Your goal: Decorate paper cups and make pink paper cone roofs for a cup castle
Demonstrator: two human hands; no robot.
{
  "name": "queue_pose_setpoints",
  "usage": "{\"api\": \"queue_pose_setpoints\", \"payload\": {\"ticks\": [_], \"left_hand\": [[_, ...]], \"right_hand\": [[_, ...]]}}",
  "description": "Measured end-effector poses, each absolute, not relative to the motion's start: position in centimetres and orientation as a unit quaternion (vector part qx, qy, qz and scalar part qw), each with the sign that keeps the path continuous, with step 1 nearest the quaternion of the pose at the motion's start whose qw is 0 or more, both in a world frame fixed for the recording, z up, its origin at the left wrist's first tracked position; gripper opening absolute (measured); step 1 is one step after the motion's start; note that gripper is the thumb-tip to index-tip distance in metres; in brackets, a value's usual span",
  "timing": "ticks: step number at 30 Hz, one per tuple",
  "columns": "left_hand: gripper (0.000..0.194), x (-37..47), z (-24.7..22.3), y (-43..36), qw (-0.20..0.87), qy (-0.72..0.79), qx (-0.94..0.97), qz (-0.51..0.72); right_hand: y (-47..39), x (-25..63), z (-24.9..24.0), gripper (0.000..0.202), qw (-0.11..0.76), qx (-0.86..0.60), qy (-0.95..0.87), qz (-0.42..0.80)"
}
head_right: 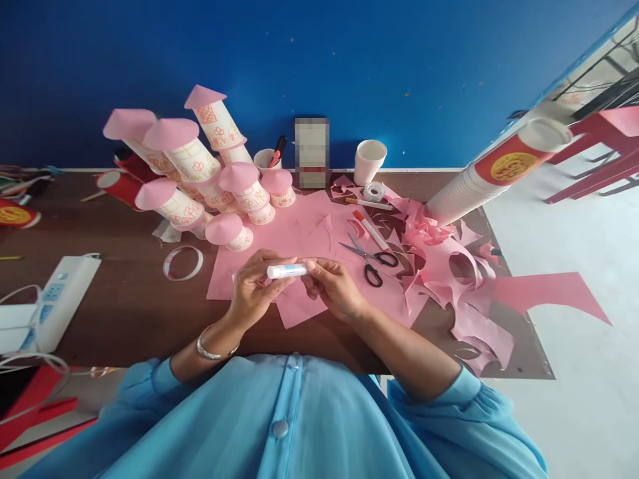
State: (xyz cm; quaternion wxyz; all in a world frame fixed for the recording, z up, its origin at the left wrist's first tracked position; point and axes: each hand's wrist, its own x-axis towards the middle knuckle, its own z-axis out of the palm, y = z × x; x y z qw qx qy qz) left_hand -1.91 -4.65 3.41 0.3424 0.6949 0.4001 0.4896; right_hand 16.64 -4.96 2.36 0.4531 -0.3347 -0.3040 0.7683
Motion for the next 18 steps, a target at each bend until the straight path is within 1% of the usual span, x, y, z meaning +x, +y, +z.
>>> {"api": "queue_pose_setpoints", "payload": {"ticks": [3,7,9,13,18], "left_hand": [[0.027,-1.82,2.87,-4.74,0.357,0.42,0.662,0.507],[0.025,-1.67,2.55,-4.66,0.391,0.433,0.627,0.516],[0.025,-1.74,2.56,-4.52,0.388,0.429,0.633,0.515],[0.027,-2.01,2.71,-4.4,0.355,0.416,0.669,0.503],[0.028,-1.89,2.81,-4.53,0.329,0.421,0.676,0.507]], "right_hand": [[-4.76,16.62,2.15,0.033,0.496,-0.332,-0.299,0.745],[-4.64,16.45,1.93,0.033,0.526,-0.335,-0.314,0.716],[-4.66,16.51,1.91,0.038,0.517,-0.329,-0.319,0.723],[-4.68,16.75,1.77,0.037,0.468,-0.316,-0.34,0.752],[-4.47,16.78,1.4,0.034,0.502,-0.342,-0.313,0.73]]}}
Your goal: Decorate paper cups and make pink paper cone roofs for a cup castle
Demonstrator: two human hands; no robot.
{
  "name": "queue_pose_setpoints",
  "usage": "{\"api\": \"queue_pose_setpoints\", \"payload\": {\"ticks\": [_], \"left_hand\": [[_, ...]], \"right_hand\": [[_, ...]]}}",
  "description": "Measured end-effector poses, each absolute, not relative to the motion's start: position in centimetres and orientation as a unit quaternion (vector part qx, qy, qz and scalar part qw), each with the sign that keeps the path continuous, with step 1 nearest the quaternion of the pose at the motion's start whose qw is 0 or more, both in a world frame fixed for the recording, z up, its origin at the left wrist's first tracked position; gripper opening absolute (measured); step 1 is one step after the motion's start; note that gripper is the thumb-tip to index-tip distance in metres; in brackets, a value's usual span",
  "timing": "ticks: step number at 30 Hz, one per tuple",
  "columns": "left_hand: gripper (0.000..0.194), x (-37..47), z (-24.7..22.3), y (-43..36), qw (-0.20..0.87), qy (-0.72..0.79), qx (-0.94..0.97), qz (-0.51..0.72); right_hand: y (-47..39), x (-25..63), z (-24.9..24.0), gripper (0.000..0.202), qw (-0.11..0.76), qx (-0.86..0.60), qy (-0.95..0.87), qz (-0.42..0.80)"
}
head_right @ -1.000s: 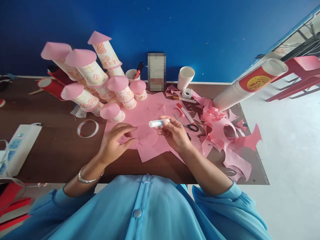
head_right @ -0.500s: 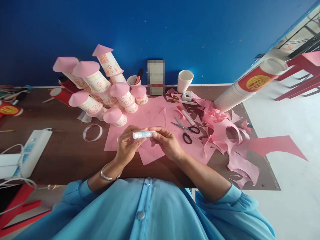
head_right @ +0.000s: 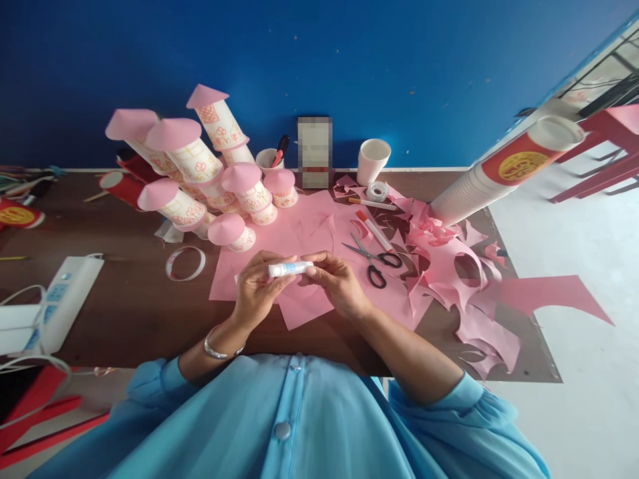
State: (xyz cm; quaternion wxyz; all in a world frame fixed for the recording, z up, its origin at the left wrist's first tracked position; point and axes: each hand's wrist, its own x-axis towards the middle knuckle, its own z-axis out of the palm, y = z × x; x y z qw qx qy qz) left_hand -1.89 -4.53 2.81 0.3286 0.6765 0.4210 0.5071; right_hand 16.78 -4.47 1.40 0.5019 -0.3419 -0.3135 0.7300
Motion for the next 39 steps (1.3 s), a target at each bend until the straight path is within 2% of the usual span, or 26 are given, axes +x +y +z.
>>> {"api": "queue_pose_setpoints", "payload": {"ticks": [5,10,15,23,29,32,34,38,39], "left_hand": [[0.026,-1.8,2.9,-4.4,0.326,0.427,0.669,0.514],[0.025,-2.0,3.0,-4.4,0.318,0.413,0.683,0.511],[0.027,-2.1,3.0,-4.5,0.315,0.412,0.688,0.508],[0.026,-2.3,3.4,-4.6,0.296,0.41,0.703,0.499],[0.024,-2.4,3.6,-4.9,0.3,0.427,0.694,0.496],[0.022,-2.3,3.7,-4.8,0.296,0.426,0.706,0.483],[0.027,-2.6,3.9,-4.7,0.299,0.405,0.732,0.459],[0.067,-5.5,4.4,-4.3,0.279,0.397,0.796,0.361],[0.059,-6.8,4.5,-4.2,0.246,0.409,0.812,0.336]], "right_hand": [[-4.3,16.6,1.6,0.032,0.513,-0.321,-0.308,0.734],[-4.5,16.8,1.9,0.032,0.447,-0.3,-0.324,0.778],[-4.4,17.0,1.6,0.03,0.474,-0.308,-0.31,0.765],[-4.6,17.0,1.7,0.033,0.439,-0.297,-0.301,0.793],[-4.8,17.0,1.8,0.031,0.473,-0.317,-0.32,0.757],[-5.0,17.0,1.8,0.039,0.451,-0.297,-0.314,0.781],[-5.0,17.0,1.9,0.04,0.438,-0.288,-0.306,0.794],[-4.8,17.5,2.0,0.028,0.464,-0.307,-0.301,0.775],[-4.7,17.6,2.0,0.027,0.478,-0.315,-0.3,0.763]]}}
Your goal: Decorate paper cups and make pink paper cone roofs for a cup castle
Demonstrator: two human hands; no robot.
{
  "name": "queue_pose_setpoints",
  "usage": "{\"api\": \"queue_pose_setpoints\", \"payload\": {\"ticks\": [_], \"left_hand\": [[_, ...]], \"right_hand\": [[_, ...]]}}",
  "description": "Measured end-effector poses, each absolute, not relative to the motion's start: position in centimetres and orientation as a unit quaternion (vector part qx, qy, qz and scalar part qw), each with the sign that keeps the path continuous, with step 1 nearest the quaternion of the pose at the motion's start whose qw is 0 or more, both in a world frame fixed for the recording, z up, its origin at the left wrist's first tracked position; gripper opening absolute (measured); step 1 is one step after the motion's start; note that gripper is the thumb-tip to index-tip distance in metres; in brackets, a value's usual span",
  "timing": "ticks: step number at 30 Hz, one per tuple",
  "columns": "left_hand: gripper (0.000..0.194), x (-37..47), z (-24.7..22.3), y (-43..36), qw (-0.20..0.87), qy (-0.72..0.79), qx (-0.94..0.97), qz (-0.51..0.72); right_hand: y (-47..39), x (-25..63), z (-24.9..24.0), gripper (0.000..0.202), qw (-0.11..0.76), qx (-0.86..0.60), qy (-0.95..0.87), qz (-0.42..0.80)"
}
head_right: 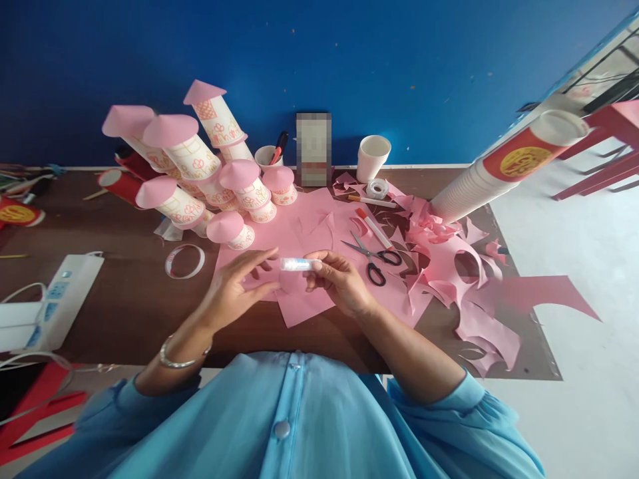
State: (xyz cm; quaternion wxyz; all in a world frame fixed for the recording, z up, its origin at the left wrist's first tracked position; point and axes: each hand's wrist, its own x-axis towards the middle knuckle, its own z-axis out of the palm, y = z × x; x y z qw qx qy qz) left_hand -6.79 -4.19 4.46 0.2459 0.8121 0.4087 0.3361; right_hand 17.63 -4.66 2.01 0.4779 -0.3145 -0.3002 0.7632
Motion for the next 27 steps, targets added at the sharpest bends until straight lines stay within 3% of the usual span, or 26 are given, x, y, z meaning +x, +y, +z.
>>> {"api": "queue_pose_setpoints", "payload": {"ticks": [2,8,14,18,27], "left_hand": [[0.038,-9.6,4.3,-4.0,0.173,0.439,0.837,0.278],[0.031,-14.9,2.6,-4.2,0.153,0.486,0.849,0.139],[0.018,-13.9,3.4,-4.7,0.181,0.505,0.809,0.241],[0.02,-11.2,4.8,-4.3,0.195,0.493,0.783,0.326],[0.024,-6.3,5.9,-3.3,0.216,0.408,0.817,0.345]], "right_hand": [[-4.4,17.9,2.0,0.026,0.5,-0.326,-0.302,0.743],[-4.3,18.0,1.8,0.032,0.489,-0.346,-0.32,0.734],[-4.4,17.9,1.5,0.033,0.491,-0.364,-0.329,0.72],[-4.7,17.7,1.6,0.035,0.498,-0.392,-0.381,0.674],[-5.2,17.8,2.8,0.037,0.472,-0.412,-0.502,0.596]]}}
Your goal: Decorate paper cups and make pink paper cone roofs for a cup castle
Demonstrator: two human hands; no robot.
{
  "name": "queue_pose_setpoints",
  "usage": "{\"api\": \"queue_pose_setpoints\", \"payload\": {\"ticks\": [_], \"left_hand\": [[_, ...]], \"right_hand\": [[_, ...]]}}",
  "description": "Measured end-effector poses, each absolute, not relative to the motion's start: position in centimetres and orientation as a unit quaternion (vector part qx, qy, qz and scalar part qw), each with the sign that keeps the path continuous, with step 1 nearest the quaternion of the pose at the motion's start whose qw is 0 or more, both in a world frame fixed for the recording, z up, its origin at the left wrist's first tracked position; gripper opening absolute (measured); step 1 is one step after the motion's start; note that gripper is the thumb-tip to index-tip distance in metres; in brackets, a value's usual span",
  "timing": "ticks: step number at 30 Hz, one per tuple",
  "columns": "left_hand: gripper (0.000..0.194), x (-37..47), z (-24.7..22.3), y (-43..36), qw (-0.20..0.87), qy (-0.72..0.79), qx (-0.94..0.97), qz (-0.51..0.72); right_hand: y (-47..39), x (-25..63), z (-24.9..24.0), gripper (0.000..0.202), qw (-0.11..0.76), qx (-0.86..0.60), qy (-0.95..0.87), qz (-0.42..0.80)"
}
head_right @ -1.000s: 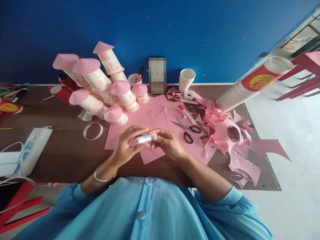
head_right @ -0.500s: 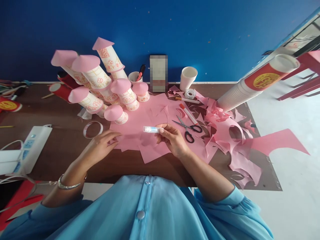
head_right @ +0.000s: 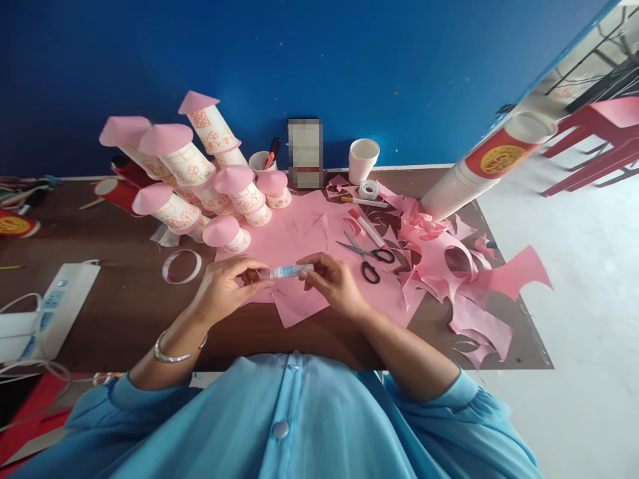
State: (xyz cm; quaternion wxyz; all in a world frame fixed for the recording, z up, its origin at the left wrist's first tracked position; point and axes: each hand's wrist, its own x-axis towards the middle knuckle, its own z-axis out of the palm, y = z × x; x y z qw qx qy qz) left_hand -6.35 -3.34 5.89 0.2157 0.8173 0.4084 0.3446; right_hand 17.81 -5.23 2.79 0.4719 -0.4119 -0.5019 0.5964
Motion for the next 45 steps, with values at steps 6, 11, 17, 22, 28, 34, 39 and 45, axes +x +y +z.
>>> {"api": "queue_pose_setpoints", "payload": {"ticks": [6,11,17,22,28,34,39,45], "left_hand": [[0.023,-6.6,5.9,-3.5,0.19,0.393,0.837,0.329],[0.02,-6.4,5.7,-3.7,0.179,0.366,0.856,0.319],[0.015,-6.1,5.4,-3.8,0.144,0.351,0.87,0.313],[0.016,-5.3,4.8,-3.3,0.125,0.33,0.881,0.315],[0.059,-5.5,3.9,-1.8,0.121,0.37,0.879,0.276],[0.046,-7.0,3.0,-2.0,0.173,0.431,0.877,0.124],[0.059,-5.3,3.3,-2.5,0.16,0.476,0.863,0.054],[0.066,-3.5,3.5,-1.5,0.154,0.481,0.862,0.036]], "right_hand": [[-5.2,18.7,3.2,0.023,0.435,-0.436,-0.644,0.454],[-5.6,18.4,3.6,0.019,0.425,-0.434,-0.679,0.413],[-5.7,17.9,3.1,0.027,0.43,-0.438,-0.583,0.532],[-5.3,17.4,2.5,0.042,0.416,-0.419,-0.514,0.623],[-2.9,21.7,4.4,0.026,0.414,-0.555,-0.649,0.316],[1.5,29.2,3.3,0.019,0.254,-0.729,-0.632,0.066],[3.0,29.0,1.2,0.02,0.193,-0.746,-0.637,0.025],[3.1,28.0,0.4,0.02,0.212,-0.706,-0.675,0.018]]}}
